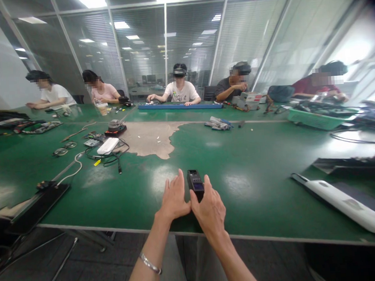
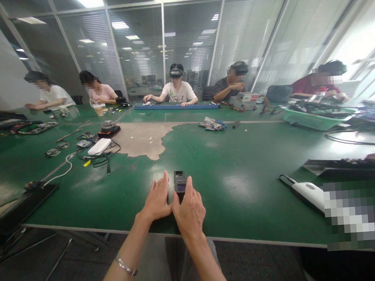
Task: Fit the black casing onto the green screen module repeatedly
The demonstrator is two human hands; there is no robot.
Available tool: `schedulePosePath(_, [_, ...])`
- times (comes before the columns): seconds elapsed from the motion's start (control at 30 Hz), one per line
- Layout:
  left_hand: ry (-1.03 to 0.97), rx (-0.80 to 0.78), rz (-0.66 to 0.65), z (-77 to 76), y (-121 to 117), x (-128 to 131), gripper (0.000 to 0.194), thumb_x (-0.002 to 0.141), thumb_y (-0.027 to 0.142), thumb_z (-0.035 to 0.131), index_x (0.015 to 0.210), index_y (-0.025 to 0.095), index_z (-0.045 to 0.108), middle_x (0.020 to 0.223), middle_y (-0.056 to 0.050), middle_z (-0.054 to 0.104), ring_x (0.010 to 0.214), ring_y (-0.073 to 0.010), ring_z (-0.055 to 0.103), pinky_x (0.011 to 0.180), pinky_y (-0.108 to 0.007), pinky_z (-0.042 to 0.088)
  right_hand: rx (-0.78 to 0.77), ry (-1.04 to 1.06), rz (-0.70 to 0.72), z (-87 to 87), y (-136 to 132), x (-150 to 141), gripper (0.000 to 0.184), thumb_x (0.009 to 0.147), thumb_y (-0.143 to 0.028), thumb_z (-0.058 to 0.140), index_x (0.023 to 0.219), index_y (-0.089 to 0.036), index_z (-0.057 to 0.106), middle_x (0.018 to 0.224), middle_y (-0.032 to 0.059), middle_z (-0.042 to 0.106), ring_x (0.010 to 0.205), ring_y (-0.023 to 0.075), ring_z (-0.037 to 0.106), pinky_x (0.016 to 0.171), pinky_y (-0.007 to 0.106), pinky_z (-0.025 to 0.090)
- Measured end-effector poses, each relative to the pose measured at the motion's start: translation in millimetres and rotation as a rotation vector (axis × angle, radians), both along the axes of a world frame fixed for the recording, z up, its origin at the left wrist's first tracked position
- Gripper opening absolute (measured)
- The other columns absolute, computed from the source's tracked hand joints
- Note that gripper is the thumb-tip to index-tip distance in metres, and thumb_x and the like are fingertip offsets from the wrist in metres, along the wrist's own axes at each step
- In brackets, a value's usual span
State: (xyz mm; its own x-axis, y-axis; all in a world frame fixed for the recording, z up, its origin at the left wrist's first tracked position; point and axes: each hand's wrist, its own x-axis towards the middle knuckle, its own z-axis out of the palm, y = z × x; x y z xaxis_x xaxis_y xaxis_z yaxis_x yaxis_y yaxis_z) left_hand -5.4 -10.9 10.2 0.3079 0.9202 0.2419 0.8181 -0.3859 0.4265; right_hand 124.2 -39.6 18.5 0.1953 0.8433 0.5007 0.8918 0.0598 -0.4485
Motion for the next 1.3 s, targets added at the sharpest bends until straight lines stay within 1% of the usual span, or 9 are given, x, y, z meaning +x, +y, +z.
schedulePosePath(0.27, [0.004,0.028,-0.009,-6.6,5,0,0.097,0.086,0.048,0.049,0.153,0.010,-0.012,0.157,-0.018,0.027,0.145,-0.0304,0.024,0.119,-0.053,0.012,0.000,0.021,0.000,-11.7,2,7,0.068,0.089,-0.039,0.052,0.148,-0.011,0.032,0.119,0.0146,0.067,0.102,0.0282,0.063,0.083,0.038,0.049])
schedulePosePath(0.4, [0.020,0.038,-0.017,-6.7,5,1,0.098,0.088,0.055,0.047,0.153,0.010,-0.011,0.158,-0.018,0.025,0.145,-0.0311,0.023,0.119,-0.053,0.012,0.017,0.023,-0.008,-15.6,4,13,0.067,0.089,-0.040,0.052,0.147,-0.010,0.035,0.123,0.0167,0.065,0.105,0.0291,0.061,0.085,0.040,0.050])
schedulePosePath(0.53, [0.057,0.024,-0.007,-6.7,5,2,0.099,0.086,0.054,0.048,0.154,0.010,-0.009,0.159,-0.017,0.024,0.145,-0.0310,0.022,0.119,-0.053,0.011,0.017,0.026,0.018,-17.0,4,15,0.066,0.091,-0.042,0.050,0.146,-0.008,0.037,0.125,0.0185,0.064,0.105,0.0294,0.061,0.086,0.040,0.050])
schedulePosePath(0.67, [0.112,0.004,0.009,-6.8,6,4,0.097,0.084,0.047,0.048,0.154,0.006,-0.005,0.159,-0.018,0.023,0.146,-0.0301,0.020,0.120,-0.051,0.011,0.033,0.052,0.014,-15.0,4,13,0.074,0.090,-0.049,0.052,0.147,-0.007,0.033,0.126,0.0190,0.062,0.109,0.0307,0.059,0.088,0.041,0.049])
schedulePosePath(0.73, [0.147,-0.008,0.010,-6.3,6,4,0.092,0.084,0.045,0.047,0.154,0.005,0.003,0.159,-0.018,0.024,0.146,-0.0301,0.020,0.120,-0.050,0.011,0.062,0.066,0.015,-14.0,4,12,0.077,0.089,-0.051,0.054,0.148,-0.007,0.033,0.128,0.0191,0.060,0.112,0.0315,0.056,0.090,0.042,0.048])
schedulePosePath(0.87, [0.218,-0.030,0.010,-4.0,7,5,0.081,0.086,0.045,0.044,0.152,0.007,0.020,0.159,-0.016,0.025,0.147,-0.0308,0.019,0.120,-0.051,0.010,0.054,0.059,0.017,-13.4,6,9,0.069,0.090,-0.045,0.051,0.146,-0.008,0.036,0.120,0.0177,0.065,0.105,0.0304,0.058,0.086,0.041,0.049])
schedulePosePath(1.0, [0.264,-0.027,0.001,-1.2,8,5,0.072,0.087,0.043,0.044,0.150,0.011,0.030,0.159,-0.014,0.027,0.146,-0.0312,0.020,0.120,-0.052,0.010,0.043,0.039,0.026,-11.3,4,6,0.066,0.090,-0.042,0.053,0.145,-0.010,0.038,0.119,0.0164,0.066,0.104,0.0292,0.059,0.085,0.039,0.048])
schedulePosePath(1.17, [0.279,-0.030,-0.009,-0.1,7,5,0.072,0.086,0.045,0.047,0.150,0.014,0.031,0.159,-0.013,0.027,0.146,-0.0320,0.020,0.119,-0.054,0.011,0.059,0.036,0.008,-3.8,4,5,0.064,0.090,-0.044,0.054,0.143,-0.010,0.042,0.115,0.0152,0.068,0.101,0.0279,0.061,0.084,0.038,0.049])
schedulePosePath(1.3, [0.267,-0.018,-0.009,-1.0,7,5,0.072,0.088,0.054,0.047,0.148,0.017,0.034,0.157,-0.013,0.030,0.146,-0.0326,0.021,0.119,-0.055,0.012,0.111,0.053,-0.002,9.3,11,4,0.064,0.090,-0.044,0.054,0.142,-0.009,0.044,0.116,0.0163,0.068,0.101,0.0292,0.061,0.084,0.039,0.049])
